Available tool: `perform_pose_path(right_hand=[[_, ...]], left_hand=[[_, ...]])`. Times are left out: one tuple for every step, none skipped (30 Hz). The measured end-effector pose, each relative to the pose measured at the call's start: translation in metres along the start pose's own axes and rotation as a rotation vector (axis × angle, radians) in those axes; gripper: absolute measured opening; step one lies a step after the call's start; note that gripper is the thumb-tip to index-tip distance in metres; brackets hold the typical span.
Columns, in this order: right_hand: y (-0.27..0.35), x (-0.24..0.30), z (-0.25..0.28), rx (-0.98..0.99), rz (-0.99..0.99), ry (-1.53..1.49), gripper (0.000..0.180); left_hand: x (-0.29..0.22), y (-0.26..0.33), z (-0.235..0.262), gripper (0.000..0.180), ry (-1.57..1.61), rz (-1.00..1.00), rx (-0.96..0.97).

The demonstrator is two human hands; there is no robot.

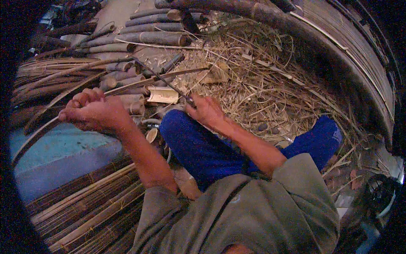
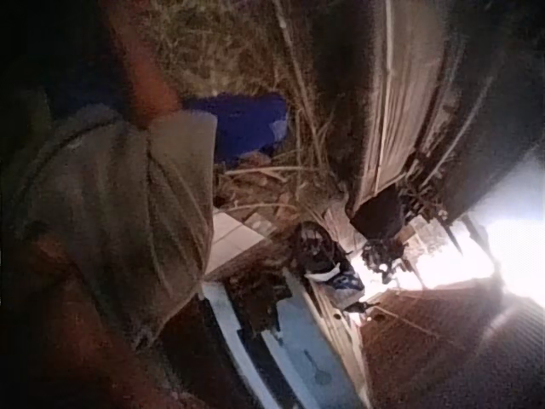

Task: The person sits on the floor and uses a knife to split and smooth thin bamboo strips. They repeatedly place the prepared strips into a large curved bamboo frame, aligning them with existing strips to form a woven panel.

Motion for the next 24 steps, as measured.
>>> perform_pose_path(right_hand=[[0.001, 0.01, -0.002, 0.016, 0.043, 0.011, 0.031], [0.004, 0.022, -0.006, 0.032, 0.086, 0.021, 0.031], [0.007, 0.032, -0.005, 0.046, 0.132, 0.041, 0.032], [0.018, 0.042, -0.007, 0.026, 0.266, 0.004, 0.036], [0.011, 0.027, -0.006, 0.024, 0.21, 0.049, 0.037], [0.001, 0.003, -0.005, 0.021, 0.151, 0.087, 0.037], [-0.01, -0.022, -0.004, 0.035, 0.043, 0.082, 0.038], [-0.019, -0.04, -0.009, 0.069, -0.048, 0.071, 0.039], [-0.022, -0.032, -0.01, 0.083, -0.014, 0.08, 0.039], [-0.015, -0.02, -0.008, 0.106, 0.004, 0.083, 0.038], [-0.011, -0.013, -0.01, 0.13, 0.022, 0.086, 0.038], [-0.016, -0.02, -0.011, 0.111, -0.004, 0.101, 0.039], [-0.017, -0.035, -0.021, 0.1, -0.04, 0.106, 0.041], [-0.017, -0.049, -0.03, 0.091, -0.076, 0.11, 0.042], [-0.025, -0.066, -0.032, 0.088, -0.086, 0.137, 0.042], [-0.034, -0.084, -0.032, 0.084, -0.097, 0.161, 0.042], [-0.039, -0.093, -0.033, 0.084, -0.109, 0.181, 0.042], [-0.031, -0.083, -0.037, 0.057, -0.061, 0.167, 0.04], [-0.023, -0.065, -0.033, 0.015, -0.005, 0.166, 0.038], [-0.021, -0.055, -0.03, -0.026, 0.05, 0.166, 0.037], [-0.019, -0.054, -0.033, -0.006, 0.091, 0.206, 0.037], [-0.018, -0.057, -0.036, 0.014, 0.132, 0.246, 0.038], [-0.017, -0.063, -0.04, 0.035, 0.173, 0.286, 0.038], [-0.035, -0.104, -0.03, -0.008, -0.073, 0.143, 0.037]], left_hand=[[0.008, -0.009, 0.006, 0.064, 0.001, -0.001, -0.02], [0.015, -0.014, 0.011, 0.064, 0.002, -0.001, -0.04], [0.015, -0.012, 0.008, 0.063, -0.008, 0.001, -0.035], [0.011, -0.01, 0.005, 0.063, -0.019, 0.003, -0.03], [0.011, -0.008, 0.003, 0.062, -0.029, 0.006, -0.024], [0.012, -0.009, 0.001, 0.062, -0.02, 0.004, -0.015], [0.013, -0.011, -0.003, 0.062, 0.0, 0.001, -0.008], [0.007, -0.018, 0.001, 0.062, 0.008, -0.019, -0.013], [0.016, -0.026, 0.006, 0.061, -0.005, 0.014, -0.051], [0.025, -0.03, 0.013, 0.061, -0.033, 0.057, -0.079], [0.031, -0.03, 0.021, 0.061, -0.062, 0.099, -0.109], [0.026, -0.028, 0.019, 0.059, -0.064, 0.095, -0.092], [0.024, -0.027, 0.015, 0.059, -0.066, 0.08, -0.095], [0.023, -0.025, 0.01, 0.059, -0.069, 0.063, -0.098], [0.021, -0.025, 0.006, 0.059, -0.061, 0.039, -0.105], [0.023, -0.03, 0.008, 0.059, -0.052, 0.049, -0.126], [0.029, -0.037, 0.013, 0.059, -0.049, 0.057, -0.145], [0.042, -0.042, 0.022, 0.059, -0.06, 0.074, -0.161], [0.051, -0.045, 0.025, 0.059, -0.062, 0.08, -0.143], [0.059, -0.046, 0.031, 0.059, -0.064, 0.087, -0.124], [0.054, -0.046, 0.035, 0.058, -0.08, 0.085, -0.106], [0.052, -0.048, 0.038, 0.057, -0.047, 0.135, -0.129], [0.048, -0.047, 0.037, 0.057, -0.045, 0.112, -0.12], [0.047, -0.042, 0.028, 0.057, -0.025, 0.103, -0.099]])
Point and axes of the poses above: each hand's wrist, its own y-axis away from the middle knuckle, its own z-axis out of the back of the hand, x = y × z, the point moved 5 cm from there along -y, towards the middle knuckle, and after that the axes turned 6 degrees about -y, right-handed, at the moved point
